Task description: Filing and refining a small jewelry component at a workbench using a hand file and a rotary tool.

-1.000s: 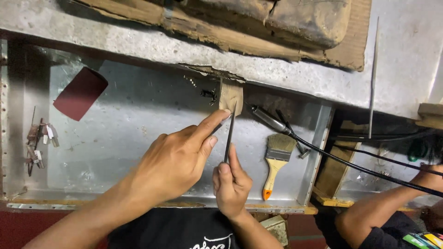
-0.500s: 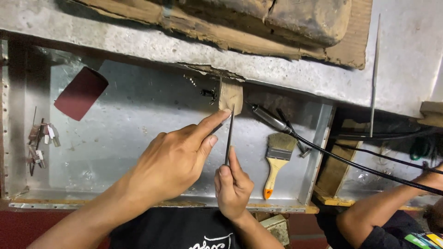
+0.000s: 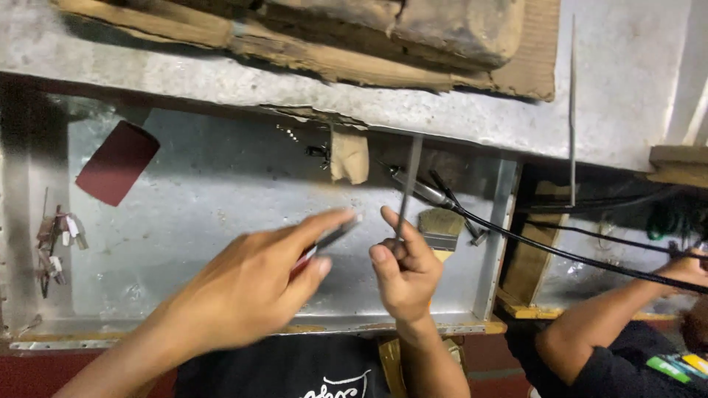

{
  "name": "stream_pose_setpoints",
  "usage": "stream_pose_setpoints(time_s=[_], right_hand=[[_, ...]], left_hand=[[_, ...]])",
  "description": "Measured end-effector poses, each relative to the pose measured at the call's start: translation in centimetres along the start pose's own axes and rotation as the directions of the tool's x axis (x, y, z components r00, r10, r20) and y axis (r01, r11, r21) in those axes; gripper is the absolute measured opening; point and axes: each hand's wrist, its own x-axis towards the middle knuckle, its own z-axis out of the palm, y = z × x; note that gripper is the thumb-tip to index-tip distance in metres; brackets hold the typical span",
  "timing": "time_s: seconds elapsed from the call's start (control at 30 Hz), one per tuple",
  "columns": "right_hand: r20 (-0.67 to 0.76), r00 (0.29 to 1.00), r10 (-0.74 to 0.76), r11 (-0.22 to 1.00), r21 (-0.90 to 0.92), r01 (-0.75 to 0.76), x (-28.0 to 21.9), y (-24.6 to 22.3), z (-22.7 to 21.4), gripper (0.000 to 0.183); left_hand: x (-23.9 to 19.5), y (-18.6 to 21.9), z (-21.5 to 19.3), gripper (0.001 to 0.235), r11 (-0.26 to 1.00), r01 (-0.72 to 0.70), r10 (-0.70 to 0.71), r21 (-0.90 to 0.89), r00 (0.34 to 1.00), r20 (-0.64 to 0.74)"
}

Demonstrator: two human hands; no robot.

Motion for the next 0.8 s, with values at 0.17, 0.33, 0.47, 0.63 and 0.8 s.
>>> stream_pose_setpoints(time_s=[0.17,0.33,0.47,0.63,0.8], right_hand=[[0.132,0.981,-0.141,0.984,-0.092,0.154,1.1,-1.6,-1.9,0.032],[0.217,0.944,-0.248,0.966,-0.015,0.257,1.3,-2.1,-1.7,0.024],[0.134,0.974,-0.185,0.982,-0.005,0.187,0.4,-1.4,-1.6,0.021],[0.046,0.988,-0.148,0.989,0.021,0.147,-0.3,-0.9,-1.0,0.024],[0.065,0.987,-0.150,0.988,0.040,0.148,-0.3,-0.7,-1.2,0.022]], left_hand=[[-1.7,0.6,0.5,0.065,0.994,0.079,-0.063,-0.071,0.977,0.205],[-1.9,1.1,0.4,0.068,0.985,0.165,-0.146,-0.045,0.948,0.284],[-1.9,0.7,0.8,0.076,0.993,0.086,-0.067,-0.084,0.974,0.216],[-1.9,0.1,1.5,0.079,0.989,0.078,-0.052,-0.123,0.977,0.205],[-1.8,-0.3,2.0,0.074,0.989,-0.089,0.101,-0.118,0.990,0.099]])
